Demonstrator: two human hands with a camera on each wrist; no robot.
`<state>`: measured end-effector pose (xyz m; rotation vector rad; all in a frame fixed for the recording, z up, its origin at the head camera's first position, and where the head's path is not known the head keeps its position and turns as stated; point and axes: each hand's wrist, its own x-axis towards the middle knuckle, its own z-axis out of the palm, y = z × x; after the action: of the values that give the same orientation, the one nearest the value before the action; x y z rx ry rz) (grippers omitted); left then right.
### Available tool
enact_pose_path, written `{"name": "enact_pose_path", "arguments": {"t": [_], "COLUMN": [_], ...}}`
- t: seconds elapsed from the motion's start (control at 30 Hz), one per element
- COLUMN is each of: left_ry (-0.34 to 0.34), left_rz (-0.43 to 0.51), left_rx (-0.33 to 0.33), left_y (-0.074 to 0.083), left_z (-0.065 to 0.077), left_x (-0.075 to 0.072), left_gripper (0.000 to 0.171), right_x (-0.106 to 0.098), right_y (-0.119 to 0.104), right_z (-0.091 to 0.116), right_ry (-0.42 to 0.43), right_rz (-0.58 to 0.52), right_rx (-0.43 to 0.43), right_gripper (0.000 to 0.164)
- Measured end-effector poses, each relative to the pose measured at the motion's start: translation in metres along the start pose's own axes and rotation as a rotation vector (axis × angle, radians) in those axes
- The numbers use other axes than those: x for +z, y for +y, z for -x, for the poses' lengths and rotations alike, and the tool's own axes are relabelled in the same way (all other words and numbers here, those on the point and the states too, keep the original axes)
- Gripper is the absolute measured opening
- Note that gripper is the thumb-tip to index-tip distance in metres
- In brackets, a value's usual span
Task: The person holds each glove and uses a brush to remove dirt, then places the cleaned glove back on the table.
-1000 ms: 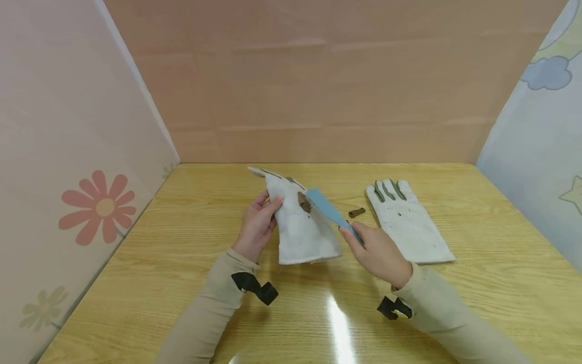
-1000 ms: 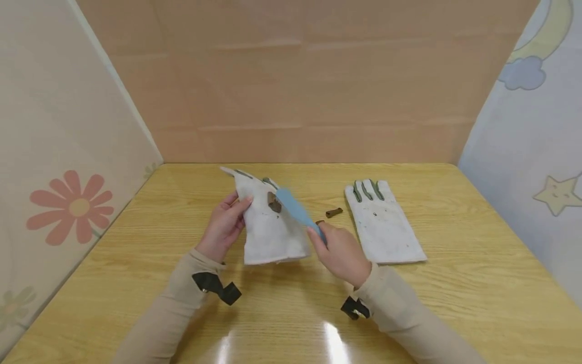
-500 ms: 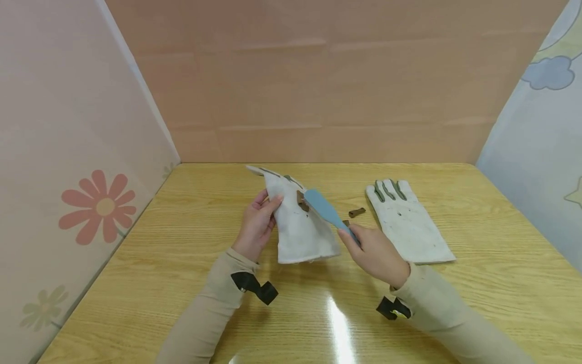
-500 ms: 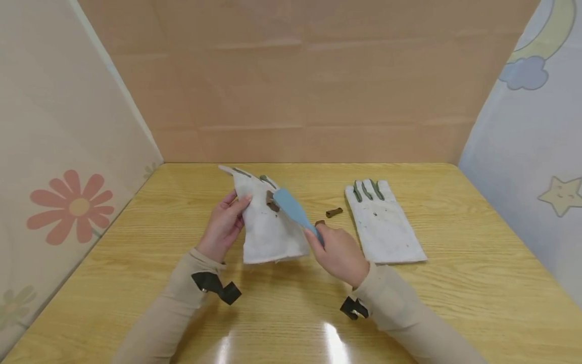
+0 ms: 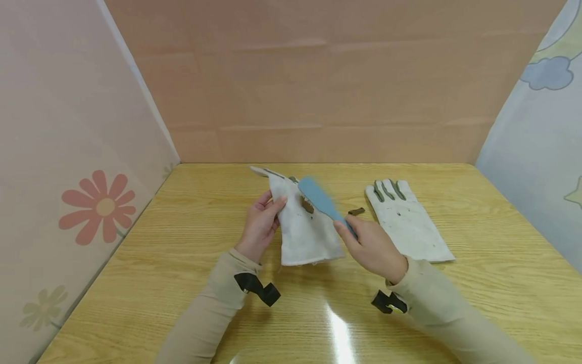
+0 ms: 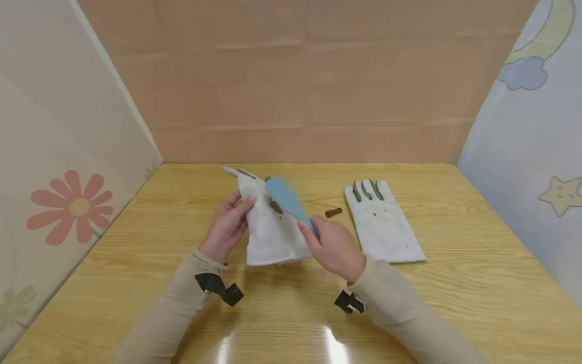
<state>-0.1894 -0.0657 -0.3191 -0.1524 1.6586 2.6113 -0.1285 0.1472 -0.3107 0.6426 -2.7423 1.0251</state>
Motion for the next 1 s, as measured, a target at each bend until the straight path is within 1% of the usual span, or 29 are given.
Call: {"name": "enact_pose_path", "arguments": {"t": [0.13, 0.27, 0.37, 0.57, 0.67, 0.87, 1.0], "left_ry": [0.020, 0.035, 0.028, 0.007, 0.003, 0.020, 0.024], "left_rz": [0.011, 0.019, 0.015, 0.004, 0.000, 0.002, 0.003], "left_rx": [-0.003, -0.006, 0.001, 0.008, 0.006, 0.001, 0.000], "left_y": [0.001, 0.002, 0.002, 0.001, 0.001, 0.001, 0.001], "left_z": [0.000, -0.001, -0.001, 0.001, 0.002, 0.001, 0.000], "left_x": [-0.001, -0.003, -0.004, -0.001, 0.001, -0.001, -0.003], "left_gripper": [0.042, 0.042, 0.042, 0.041, 0.041, 0.042, 0.042], "right_x": [0.004, 0.004, 0.002, 0.000, 0.002, 0.006, 0.004], "right_y": [0.003, 0.006, 0.007, 0.004, 0.003, 0.008, 0.011], "right_z": [0.003, 0.008, 0.008, 0.004, 0.002, 0.006, 0.009], "right_ry": [-0.045, -0.052, -0.032, 0.022, 0.004, -0.055, -0.058], "right_rz": [0.011, 0.017, 0.015, 0.005, 0.010, 0.017, 0.028], "right_rx": [0.044, 0.073, 0.062, 0.006, 0.013, 0.081, 0.100], "right_gripper": [0.036, 0.036, 0.035, 0.034, 0.036, 0.037, 0.037]}}
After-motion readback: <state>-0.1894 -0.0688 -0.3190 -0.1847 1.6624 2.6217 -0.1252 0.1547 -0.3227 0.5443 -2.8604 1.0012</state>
